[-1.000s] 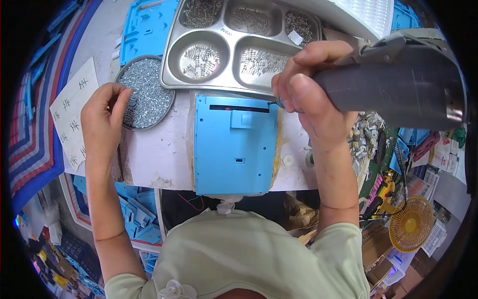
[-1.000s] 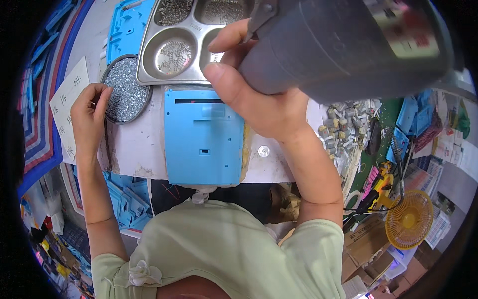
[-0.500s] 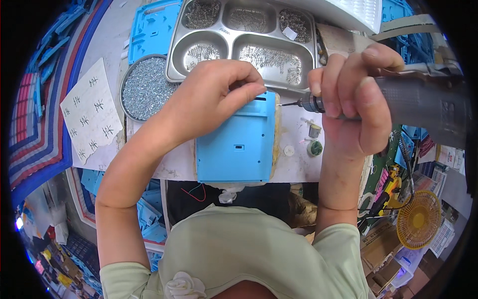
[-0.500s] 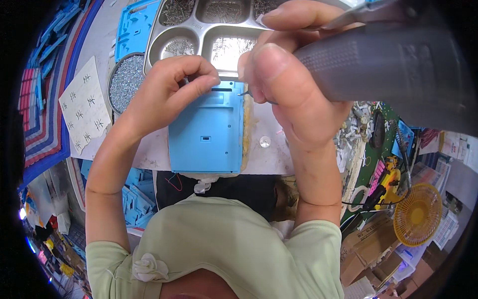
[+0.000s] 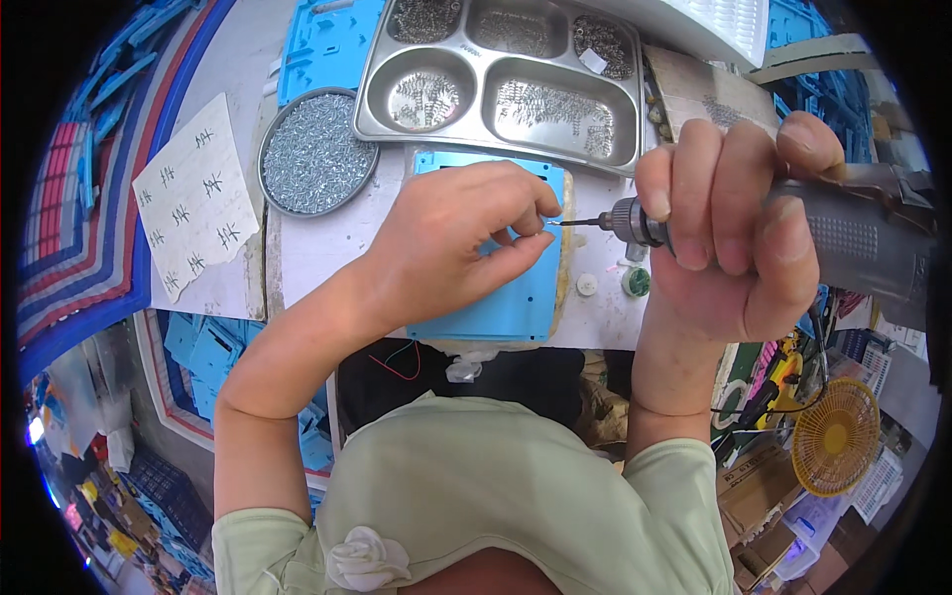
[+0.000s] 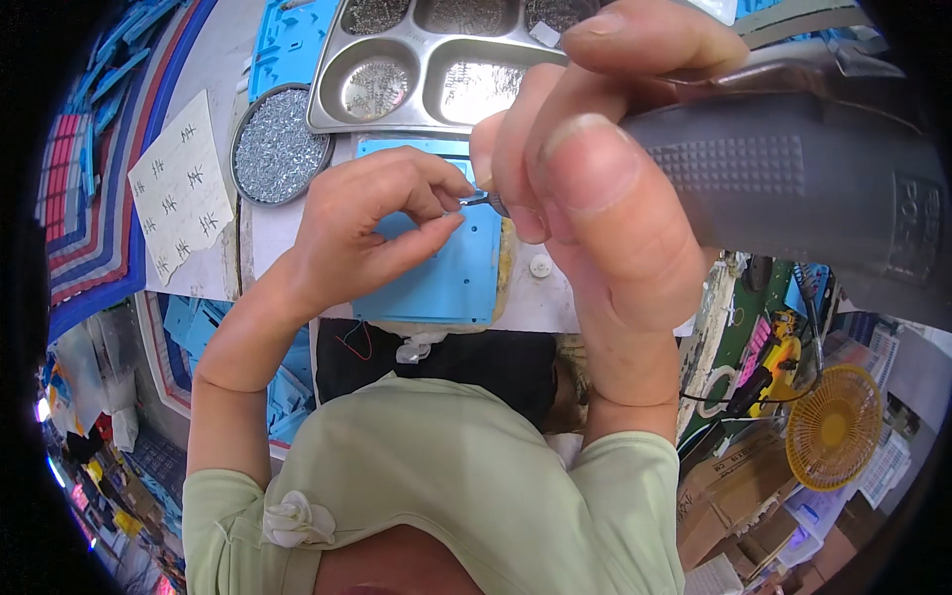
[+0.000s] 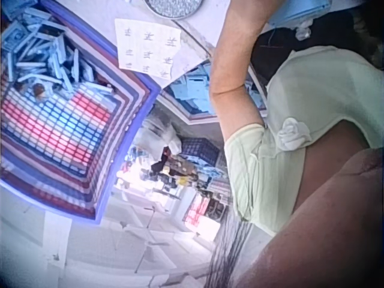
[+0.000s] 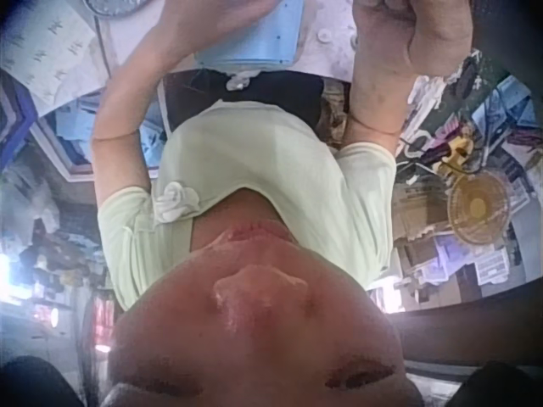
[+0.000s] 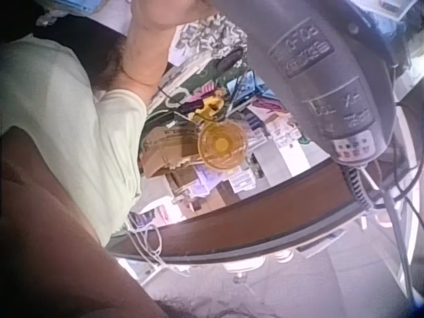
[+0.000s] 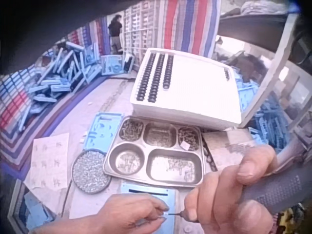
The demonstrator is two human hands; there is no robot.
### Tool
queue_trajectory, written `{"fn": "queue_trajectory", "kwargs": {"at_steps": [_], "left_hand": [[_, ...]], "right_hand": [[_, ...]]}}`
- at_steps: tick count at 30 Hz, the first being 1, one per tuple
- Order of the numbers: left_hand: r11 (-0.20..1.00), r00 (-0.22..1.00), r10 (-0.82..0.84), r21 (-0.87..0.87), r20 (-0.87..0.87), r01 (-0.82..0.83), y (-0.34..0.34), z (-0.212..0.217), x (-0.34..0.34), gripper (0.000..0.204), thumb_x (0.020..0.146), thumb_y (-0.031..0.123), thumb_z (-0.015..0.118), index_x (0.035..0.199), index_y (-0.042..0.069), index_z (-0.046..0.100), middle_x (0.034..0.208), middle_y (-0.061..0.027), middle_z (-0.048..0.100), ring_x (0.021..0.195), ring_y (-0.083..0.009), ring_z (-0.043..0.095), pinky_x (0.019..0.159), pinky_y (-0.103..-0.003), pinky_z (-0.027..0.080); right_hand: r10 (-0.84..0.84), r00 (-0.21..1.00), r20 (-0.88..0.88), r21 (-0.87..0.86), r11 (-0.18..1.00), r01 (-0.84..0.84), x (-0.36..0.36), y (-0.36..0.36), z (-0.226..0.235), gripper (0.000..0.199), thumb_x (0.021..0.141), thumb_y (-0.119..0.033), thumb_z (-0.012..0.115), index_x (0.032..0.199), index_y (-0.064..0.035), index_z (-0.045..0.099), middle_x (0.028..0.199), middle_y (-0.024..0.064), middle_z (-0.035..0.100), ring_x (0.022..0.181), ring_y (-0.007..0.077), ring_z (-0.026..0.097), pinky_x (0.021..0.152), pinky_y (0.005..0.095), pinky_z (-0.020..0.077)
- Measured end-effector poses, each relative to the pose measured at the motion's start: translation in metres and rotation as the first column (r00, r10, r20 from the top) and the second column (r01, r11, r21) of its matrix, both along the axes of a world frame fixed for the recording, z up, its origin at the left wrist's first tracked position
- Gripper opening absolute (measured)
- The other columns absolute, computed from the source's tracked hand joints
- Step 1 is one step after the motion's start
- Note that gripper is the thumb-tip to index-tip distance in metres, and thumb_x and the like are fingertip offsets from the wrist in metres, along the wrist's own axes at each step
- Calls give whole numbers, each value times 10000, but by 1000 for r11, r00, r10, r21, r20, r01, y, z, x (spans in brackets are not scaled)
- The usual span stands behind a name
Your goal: Soldering internal components and using an electric screwdriver to assemble a blue plastic electronic device housing.
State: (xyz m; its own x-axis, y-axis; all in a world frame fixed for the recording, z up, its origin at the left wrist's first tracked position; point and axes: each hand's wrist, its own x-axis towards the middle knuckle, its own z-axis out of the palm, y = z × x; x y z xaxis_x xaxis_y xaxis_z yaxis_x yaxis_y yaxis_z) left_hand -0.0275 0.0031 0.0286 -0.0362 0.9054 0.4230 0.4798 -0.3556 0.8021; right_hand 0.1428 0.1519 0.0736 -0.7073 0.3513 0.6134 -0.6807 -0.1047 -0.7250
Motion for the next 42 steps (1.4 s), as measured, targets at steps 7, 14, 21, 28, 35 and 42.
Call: {"fn": "queue_trajectory", "kwargs": {"at_steps": [7,14,21,28,35,42], "left_hand": [[999,990,22,31,-138,-17,-4,0,1,191,769,-45,766,795,42,597,881,-89,705,764,-262,687,644,-347,536],[999,952,3,43,-305,11,1,8,-5,204,762,-33,761,796,47,576,797,-76,619,718,-302,630,608,-385,493],[996,989,-87,-30,-119,84,10,9,-12,191,768,-27,754,807,30,576,748,-87,586,700,-281,616,623,-371,486],[994,892,-87,25,-444,109,61,-8,-42,132,791,-3,694,796,16,563,769,-125,602,711,-304,619,640,-400,486],[871,689,-469,-419,-553,256,109,23,-38,108,772,43,695,727,5,605,655,-159,607,633,-333,628,625,-428,493],[807,448,-581,-554,-680,206,120,42,-14,25,785,17,688,800,2,675,744,-165,668,708,-327,670,669,-410,534]], "right_hand": [[70,996,-48,10,998,-70,-7,-2,-9,423,1029,-211,553,1435,-103,508,724,-35,468,677,116,469,744,348,450],[-39,992,123,-93,994,51,-17,-30,19,430,1020,-177,560,1435,-84,498,713,-22,457,649,125,450,727,350,459],[-42,999,1,-59,997,42,-15,-14,-12,419,1010,-167,567,1411,-61,512,687,-13,439,618,125,435,713,356,473],[-270,956,117,61,962,264,-5,-7,7,386,987,-135,535,1361,-40,547,681,-7,419,607,124,428,708,365,473],[-373,920,120,49,928,370,5,3,-9,357,979,-106,529,1321,-9,557,685,-4,413,601,121,415,693,364,459],[-395,911,119,76,918,388,9,8,-10,343,977,-99,530,1302,4,561,690,0,414,595,121,417,689,360,458]]}}
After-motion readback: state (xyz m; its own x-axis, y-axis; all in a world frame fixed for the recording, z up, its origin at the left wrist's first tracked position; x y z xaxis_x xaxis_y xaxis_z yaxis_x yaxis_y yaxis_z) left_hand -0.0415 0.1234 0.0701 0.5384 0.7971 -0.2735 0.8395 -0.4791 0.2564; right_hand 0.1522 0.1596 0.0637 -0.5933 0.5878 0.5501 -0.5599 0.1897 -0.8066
